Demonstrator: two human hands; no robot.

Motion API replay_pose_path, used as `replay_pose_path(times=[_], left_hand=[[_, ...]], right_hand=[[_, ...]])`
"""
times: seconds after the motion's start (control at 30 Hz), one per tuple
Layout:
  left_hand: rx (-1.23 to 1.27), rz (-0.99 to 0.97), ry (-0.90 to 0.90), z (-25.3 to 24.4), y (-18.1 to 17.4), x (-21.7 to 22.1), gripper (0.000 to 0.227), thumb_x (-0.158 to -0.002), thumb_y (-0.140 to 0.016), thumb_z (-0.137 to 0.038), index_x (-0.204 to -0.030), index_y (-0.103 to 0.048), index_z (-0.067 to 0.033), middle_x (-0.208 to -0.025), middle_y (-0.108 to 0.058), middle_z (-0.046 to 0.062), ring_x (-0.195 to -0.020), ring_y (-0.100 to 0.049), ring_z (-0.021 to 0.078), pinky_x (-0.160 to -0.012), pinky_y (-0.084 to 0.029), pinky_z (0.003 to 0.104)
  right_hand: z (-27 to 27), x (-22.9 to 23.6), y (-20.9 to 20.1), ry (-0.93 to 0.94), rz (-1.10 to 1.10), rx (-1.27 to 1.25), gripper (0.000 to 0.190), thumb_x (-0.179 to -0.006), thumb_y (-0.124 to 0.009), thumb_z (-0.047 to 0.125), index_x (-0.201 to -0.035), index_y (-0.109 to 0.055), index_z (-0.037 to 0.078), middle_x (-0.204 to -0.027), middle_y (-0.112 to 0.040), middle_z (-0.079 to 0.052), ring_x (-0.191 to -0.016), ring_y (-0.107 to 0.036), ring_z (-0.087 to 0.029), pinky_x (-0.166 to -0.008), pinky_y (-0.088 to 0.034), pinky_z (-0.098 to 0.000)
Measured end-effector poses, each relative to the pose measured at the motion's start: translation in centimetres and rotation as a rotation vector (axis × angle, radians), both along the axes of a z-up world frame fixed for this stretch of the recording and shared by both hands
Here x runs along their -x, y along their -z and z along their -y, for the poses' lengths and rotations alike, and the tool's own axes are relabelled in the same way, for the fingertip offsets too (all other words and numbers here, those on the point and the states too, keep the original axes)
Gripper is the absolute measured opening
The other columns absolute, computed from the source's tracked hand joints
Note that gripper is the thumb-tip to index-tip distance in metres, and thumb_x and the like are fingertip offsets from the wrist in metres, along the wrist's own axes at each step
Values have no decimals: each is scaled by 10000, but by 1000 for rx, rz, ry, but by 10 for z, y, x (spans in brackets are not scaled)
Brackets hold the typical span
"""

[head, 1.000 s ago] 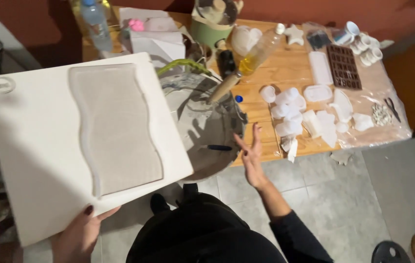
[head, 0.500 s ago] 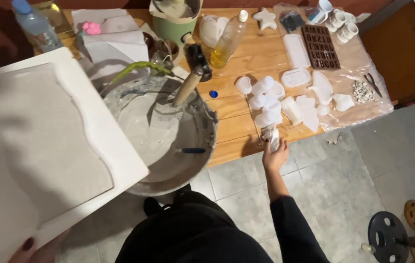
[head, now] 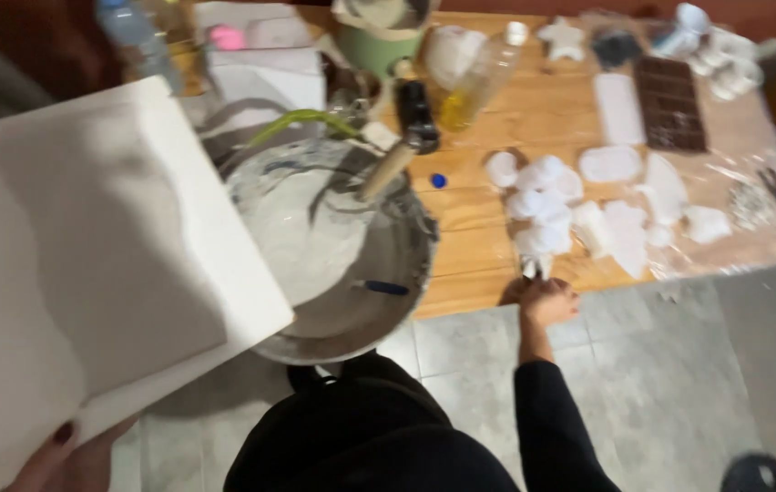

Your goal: The person is pouring liquid plaster from a bucket into a silicone mold using a spoon and then adjusting it with a small brush.

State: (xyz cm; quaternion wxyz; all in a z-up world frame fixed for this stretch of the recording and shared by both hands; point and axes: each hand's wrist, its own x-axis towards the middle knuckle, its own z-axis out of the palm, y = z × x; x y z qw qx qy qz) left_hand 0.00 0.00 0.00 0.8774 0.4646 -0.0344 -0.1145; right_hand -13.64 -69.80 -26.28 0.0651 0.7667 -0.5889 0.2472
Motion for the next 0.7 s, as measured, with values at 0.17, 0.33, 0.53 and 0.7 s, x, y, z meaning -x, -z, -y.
replay_pose_path(times=[0.17,0.33,0.53,0.7], left_hand=[[-46,40,-213,-7,-34,-52,697,-979,-462,63,-1646,-276,-13,-1513,-498,190,-1339,-573,387,-1025,-484,607],[33,223,-192,-22,-52,-70,549,-1061,-494,55,-1576,-305,57,-1448,-494,228,-1324,-597,393,-1036,-502,542],[-16,229,-255,-16,-54,-64,638,-1049,-497,64,-1644,-267,67,-1474,-474,216,-1350,-594,353,-1074,-493,532],[156,65,-218,-8,-18,-67,744,-977,-518,90,-1665,-247,8,-1525,-481,235,-1374,-567,392,-1051,-509,591]], right_hand=[[6,-3,-7,-93,39,23,257,-807,-714,401,-804,-755,147,-1060,-700,-95,-1058,-560,-359,-857,-352,-523],[17,6,-1,-115,77,-55,218,-866,-777,390,-882,-768,174,-982,-716,-106,-1010,-582,-346,-876,-370,-488],[-6,20,-54,-340,56,102,377,-895,-816,308,-1154,-728,49,-1069,-718,-158,-1024,-607,-373,-883,-399,-517],[-155,-103,-282,-980,297,-342,293,-891,-707,39,-1176,-638,37,-1093,-675,-93,-940,-633,-272,-751,-510,-367]])
